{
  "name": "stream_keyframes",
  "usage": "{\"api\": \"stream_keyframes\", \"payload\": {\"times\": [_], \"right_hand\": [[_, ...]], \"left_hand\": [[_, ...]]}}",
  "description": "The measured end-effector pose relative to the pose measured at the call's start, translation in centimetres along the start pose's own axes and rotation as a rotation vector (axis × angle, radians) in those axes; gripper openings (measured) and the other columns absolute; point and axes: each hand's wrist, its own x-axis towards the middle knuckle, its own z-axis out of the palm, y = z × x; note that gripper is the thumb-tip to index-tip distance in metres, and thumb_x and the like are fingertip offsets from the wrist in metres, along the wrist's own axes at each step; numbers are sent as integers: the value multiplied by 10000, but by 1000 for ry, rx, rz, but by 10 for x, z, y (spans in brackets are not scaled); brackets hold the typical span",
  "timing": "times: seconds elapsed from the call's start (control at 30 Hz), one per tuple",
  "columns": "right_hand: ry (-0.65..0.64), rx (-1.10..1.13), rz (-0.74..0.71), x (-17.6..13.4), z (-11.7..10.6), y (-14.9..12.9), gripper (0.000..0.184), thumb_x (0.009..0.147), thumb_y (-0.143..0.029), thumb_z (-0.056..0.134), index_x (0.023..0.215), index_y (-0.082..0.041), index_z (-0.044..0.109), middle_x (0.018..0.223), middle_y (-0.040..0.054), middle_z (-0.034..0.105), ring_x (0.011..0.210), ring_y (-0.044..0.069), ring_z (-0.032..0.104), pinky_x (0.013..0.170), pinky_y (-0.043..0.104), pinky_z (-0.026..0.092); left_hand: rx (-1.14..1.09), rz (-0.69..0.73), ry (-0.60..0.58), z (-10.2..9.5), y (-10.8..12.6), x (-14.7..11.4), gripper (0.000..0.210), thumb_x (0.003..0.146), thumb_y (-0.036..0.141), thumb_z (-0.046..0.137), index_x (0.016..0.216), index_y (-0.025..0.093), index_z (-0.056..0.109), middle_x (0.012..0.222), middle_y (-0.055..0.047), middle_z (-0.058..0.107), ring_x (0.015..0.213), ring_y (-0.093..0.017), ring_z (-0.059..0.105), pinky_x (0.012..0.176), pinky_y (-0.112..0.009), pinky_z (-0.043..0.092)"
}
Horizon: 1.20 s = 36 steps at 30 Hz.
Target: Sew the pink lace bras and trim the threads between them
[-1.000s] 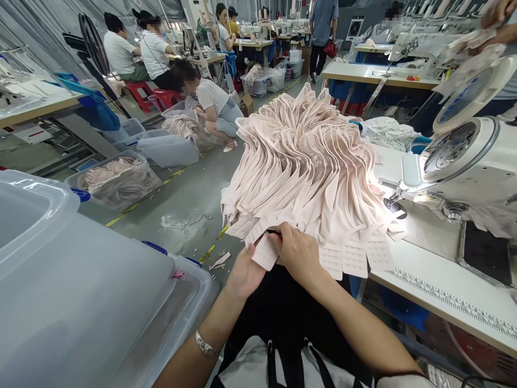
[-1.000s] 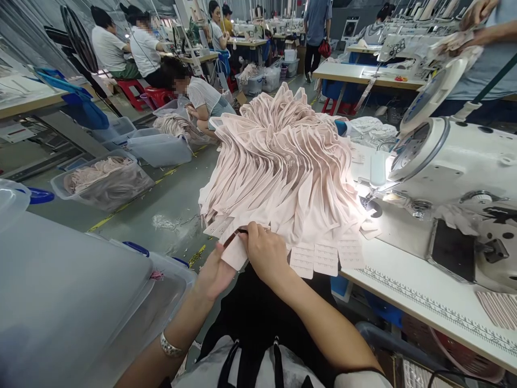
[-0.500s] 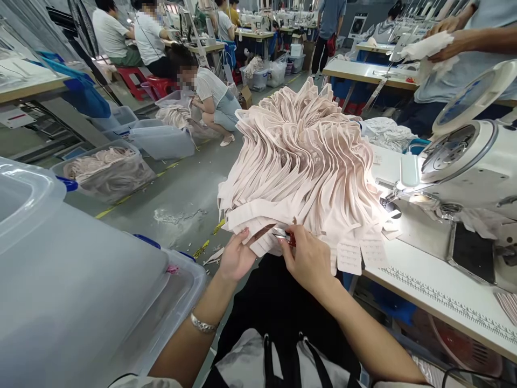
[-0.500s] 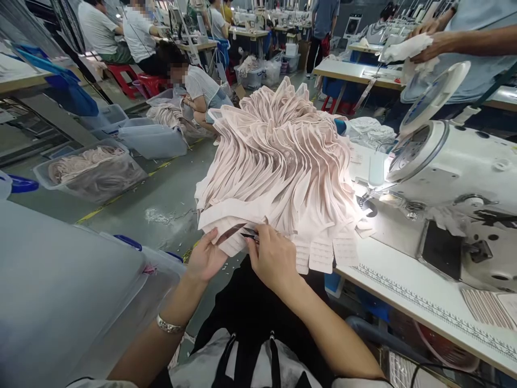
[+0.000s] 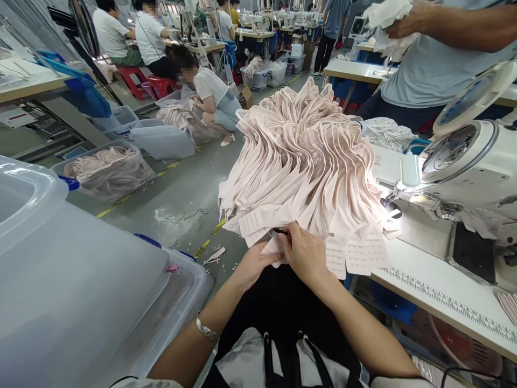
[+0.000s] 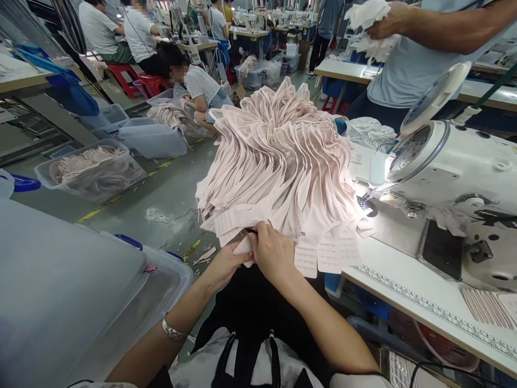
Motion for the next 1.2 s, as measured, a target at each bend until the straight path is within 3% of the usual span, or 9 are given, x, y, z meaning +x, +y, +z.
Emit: {"api": "stream_keyframes", "payload": {"times": [0.13, 0.27, 0.4, 0.57, 0.7, 0.83, 0.9, 1.03, 1.2], "right_hand": [[109, 121, 29, -10, -13, 2, 218, 942, -364, 493, 964, -159, 561, 749, 12, 673, 599, 122, 615, 509, 222, 307], [81, 74, 34, -14, -18, 1, 215, 941, -365, 493, 941, -160, 559, 715, 4, 664, 565, 132, 605, 486, 236, 279], [85, 27, 7, -11, -14, -4, 206, 946, -353, 483, 902, -164, 553, 690, -3, 654, 529, 125, 576, 475, 234, 255], [86, -72, -42, -6, -5, -6, 251, 976, -320, 425, 816, -165, 541, 630, -1, 620, 500, 113, 531, 469, 246, 201], [37, -65, -15, -2, 3, -1, 220, 968, -292, 433, 823, -164, 539, 608, -7, 610, 499, 114, 539, 464, 241, 188], [-26, -18, 49, -3, 4, 2, 208, 949, -298, 448, 809, -173, 539, 600, -3, 615, 502, 122, 551, 464, 237, 192], [-17, 48, 70, -6, -1, 3, 200, 943, -334, 468, 849, -177, 549, 642, -4, 635, 529, 123, 574, 472, 231, 230], [98, 131, 67, -13, -15, 3, 213, 938, -370, 489, 937, -170, 563, 711, -1, 657, 596, 121, 615, 510, 219, 309], [58, 69, 62, -16, -20, 1, 234, 946, -380, 478, 898, -165, 557, 670, -9, 640, 525, 116, 579, 463, 226, 265]], "left_hand": [[-238, 148, 110, -2, 20, 5, 307, 696, 146, 757, 1001, 152, 720, 1009, -75, 736, 1005, -239, 661, 985, -377, 474], [-415, 76, 84, -1, 36, 2, 362, 817, 187, 645, 1175, 139, 645, 1095, -117, 711, 1049, -261, 652, 923, -403, 521], [-434, 80, 65, 5, 32, -1, 410, 835, 156, 617, 1245, 137, 604, 1093, -117, 711, 1051, -251, 652, 907, -379, 529], [-453, 77, 93, 9, 19, -2, 512, 795, 138, 664, 1296, 175, 568, 1119, -93, 705, 1072, -250, 644, 1005, -411, 471], [-382, 58, 72, 12, 5, -4, 534, 732, 171, 760, 1244, 207, 610, 1154, -68, 692, 1117, -227, 619, 1013, -351, 459], [-109, -92, -28, 13, -5, -2, 535, 631, 74, 806, 1139, 186, 681, 963, -60, 734, 974, -243, 672, 943, -367, 490], [-69, -15, 18, 12, -2, 3, 474, 627, 77, 803, 1080, 180, 707, 954, -60, 738, 976, -248, 672, 947, -365, 487], [-272, 203, 129, 4, 17, 12, 298, 738, 184, 722, 1036, 179, 712, 1094, -73, 718, 1111, -248, 625, 1004, -361, 467], [-477, 112, 158, -1, 24, 10, 331, 915, 220, 460, 1179, 163, 652, 1178, -95, 686, 1235, -237, 549, 1070, -401, 416]]}}
